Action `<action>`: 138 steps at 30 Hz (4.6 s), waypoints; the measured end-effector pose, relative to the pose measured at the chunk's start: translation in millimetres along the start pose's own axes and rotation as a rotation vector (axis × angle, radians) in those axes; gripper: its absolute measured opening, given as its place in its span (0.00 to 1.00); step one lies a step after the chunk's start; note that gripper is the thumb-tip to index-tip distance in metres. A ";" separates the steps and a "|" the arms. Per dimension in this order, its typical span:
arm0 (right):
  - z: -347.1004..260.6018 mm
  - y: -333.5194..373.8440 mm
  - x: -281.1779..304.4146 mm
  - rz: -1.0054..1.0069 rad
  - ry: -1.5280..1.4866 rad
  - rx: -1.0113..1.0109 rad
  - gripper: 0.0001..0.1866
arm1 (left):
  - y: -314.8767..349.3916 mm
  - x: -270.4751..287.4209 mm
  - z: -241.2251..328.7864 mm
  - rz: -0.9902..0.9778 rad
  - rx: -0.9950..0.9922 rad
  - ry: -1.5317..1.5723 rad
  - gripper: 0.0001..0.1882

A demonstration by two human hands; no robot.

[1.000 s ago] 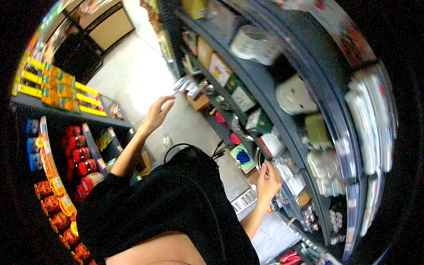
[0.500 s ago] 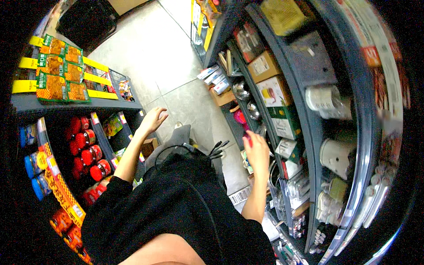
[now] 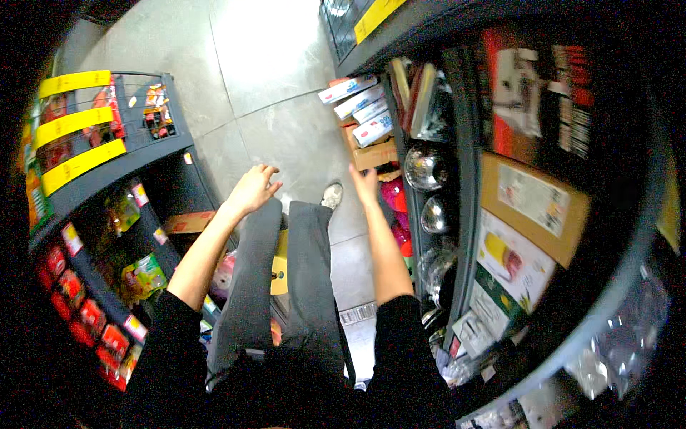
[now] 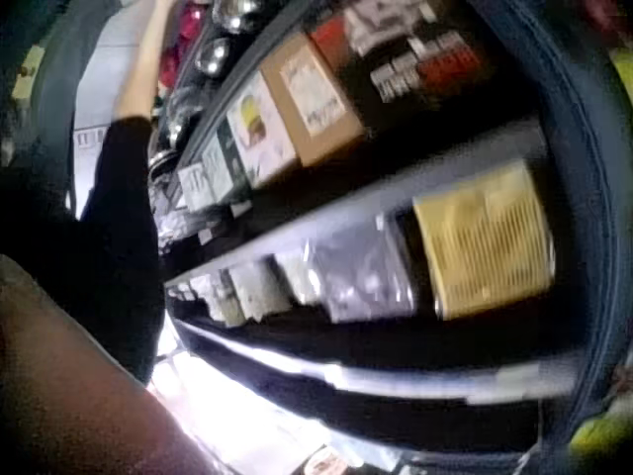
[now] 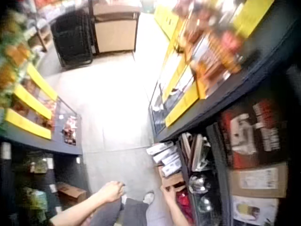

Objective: The person sits on the floor and wipes red plastic containers with a blue cloth, then places them on the floor. They then pick up rolls of plastic wrap from a lower shelf and arrange them on a higher shelf. Finally, they pick up a green box and place it on the shelf.

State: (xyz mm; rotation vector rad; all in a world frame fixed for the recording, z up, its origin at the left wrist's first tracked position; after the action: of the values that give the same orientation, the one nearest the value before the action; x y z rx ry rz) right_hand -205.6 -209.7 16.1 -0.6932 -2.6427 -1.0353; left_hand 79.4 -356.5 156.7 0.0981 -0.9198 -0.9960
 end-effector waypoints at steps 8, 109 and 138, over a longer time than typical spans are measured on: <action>26.4 -164.3 -65.5 0.337 -0.438 -0.556 0.35 | -79.5 -114.8 -15.5 0.123 0.029 0.389 0.20; -113.0 976.0 541.8 2.049 0.738 0.116 0.35 | 290.1 16.4 1135.5 0.517 -1.948 -0.701 0.35; -102.3 975.5 676.6 1.539 0.595 0.182 0.30 | 385.1 51.1 913.7 0.130 -1.956 -0.434 0.24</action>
State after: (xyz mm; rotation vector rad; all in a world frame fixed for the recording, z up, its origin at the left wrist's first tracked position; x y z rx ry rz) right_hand -298.5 579.8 903.7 -1.5766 -1.0433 -0.3568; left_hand -291.4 118.5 945.7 -1.8243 0.0138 -1.4218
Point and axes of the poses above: each hand's wrist, its own y-axis away from the middle knuckle, its own x-axis out of the back of the hand, z = x × y, the point moved 4 cm from there along -y, towards the middle knuckle, and after that the axes turned 6 degrees about -x, right-handed, at the moved point
